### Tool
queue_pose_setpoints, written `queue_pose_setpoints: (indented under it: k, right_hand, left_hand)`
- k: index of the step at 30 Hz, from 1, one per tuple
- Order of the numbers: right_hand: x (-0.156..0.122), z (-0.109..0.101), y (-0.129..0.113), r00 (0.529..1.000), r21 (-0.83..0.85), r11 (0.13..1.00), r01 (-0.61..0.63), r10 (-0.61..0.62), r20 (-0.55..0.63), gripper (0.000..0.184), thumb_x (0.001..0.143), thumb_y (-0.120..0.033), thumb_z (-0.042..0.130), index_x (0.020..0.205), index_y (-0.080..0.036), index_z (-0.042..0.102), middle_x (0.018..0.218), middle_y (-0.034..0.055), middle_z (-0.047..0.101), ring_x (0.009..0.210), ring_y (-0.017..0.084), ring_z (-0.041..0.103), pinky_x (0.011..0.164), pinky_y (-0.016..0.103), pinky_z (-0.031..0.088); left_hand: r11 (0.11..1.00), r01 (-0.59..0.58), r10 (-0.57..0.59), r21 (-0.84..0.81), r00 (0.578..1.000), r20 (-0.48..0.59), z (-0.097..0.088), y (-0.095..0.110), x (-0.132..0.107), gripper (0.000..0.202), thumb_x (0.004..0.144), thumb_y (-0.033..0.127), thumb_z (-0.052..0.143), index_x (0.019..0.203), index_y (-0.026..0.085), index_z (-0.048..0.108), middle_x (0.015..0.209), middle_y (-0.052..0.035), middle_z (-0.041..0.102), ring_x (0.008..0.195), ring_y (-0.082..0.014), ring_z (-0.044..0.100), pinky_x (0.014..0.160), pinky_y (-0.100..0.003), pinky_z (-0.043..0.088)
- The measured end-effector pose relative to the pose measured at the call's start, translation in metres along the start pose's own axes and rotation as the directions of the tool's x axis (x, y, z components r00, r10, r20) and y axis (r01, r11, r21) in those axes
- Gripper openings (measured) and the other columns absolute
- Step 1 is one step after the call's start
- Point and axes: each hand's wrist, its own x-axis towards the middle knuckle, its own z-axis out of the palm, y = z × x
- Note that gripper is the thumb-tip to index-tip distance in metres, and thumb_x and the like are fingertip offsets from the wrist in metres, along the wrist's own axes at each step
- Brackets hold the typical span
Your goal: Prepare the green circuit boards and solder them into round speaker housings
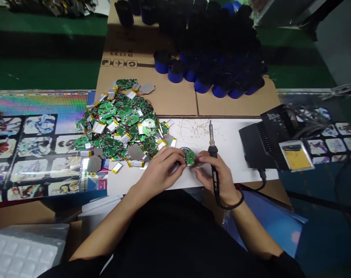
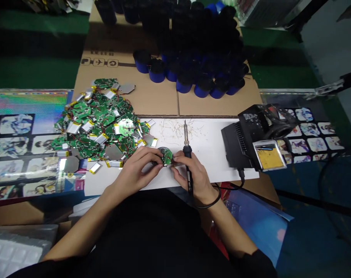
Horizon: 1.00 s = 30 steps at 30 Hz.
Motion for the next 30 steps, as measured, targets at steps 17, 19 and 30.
queue_pose_setpoints:
  k: [17,19,30]
  right_hand:
    - [0.011,0.002,-0.019,0.981,-0.168,0.967,0.190,-0.194,-0.008,0.047,0.086,-0.002,0.078,0.124,-0.023,0.060,0.110,0.0108,0.076,0.100,0.027,0.071,0.086,0.046,0.060]
    - [0.008,0.006,-0.019,0.982,-0.161,0.969,0.186,-0.191,-0.014,0.048,0.086,0.003,0.075,0.124,-0.023,0.059,0.107,0.0096,0.077,0.098,0.026,0.070,0.086,0.045,0.060]
    - [0.006,0.011,-0.020,0.973,-0.076,0.970,0.231,-0.232,-0.013,0.048,0.085,0.004,0.073,0.123,-0.023,0.062,0.102,0.0088,0.077,0.096,0.025,0.073,0.083,0.046,0.063]
  left_hand:
    - [0.983,0.116,-0.111,-0.141,0.993,0.047,-0.009,0.003,0.005,0.003,0.099,0.017,0.066,0.098,0.020,0.066,0.112,-0.0066,0.071,0.109,-0.0187,0.067,0.099,-0.032,0.050]
    - [0.980,0.130,-0.121,-0.152,0.991,0.062,-0.011,0.003,0.005,0.002,0.099,0.018,0.066,0.098,0.020,0.066,0.113,-0.0070,0.071,0.109,-0.0190,0.067,0.099,-0.032,0.050]
    - [0.981,0.101,-0.096,-0.168,0.995,0.041,-0.015,0.000,-0.001,0.002,0.103,0.022,0.064,0.102,0.020,0.066,0.105,-0.0063,0.073,0.104,-0.0192,0.066,0.098,-0.034,0.049]
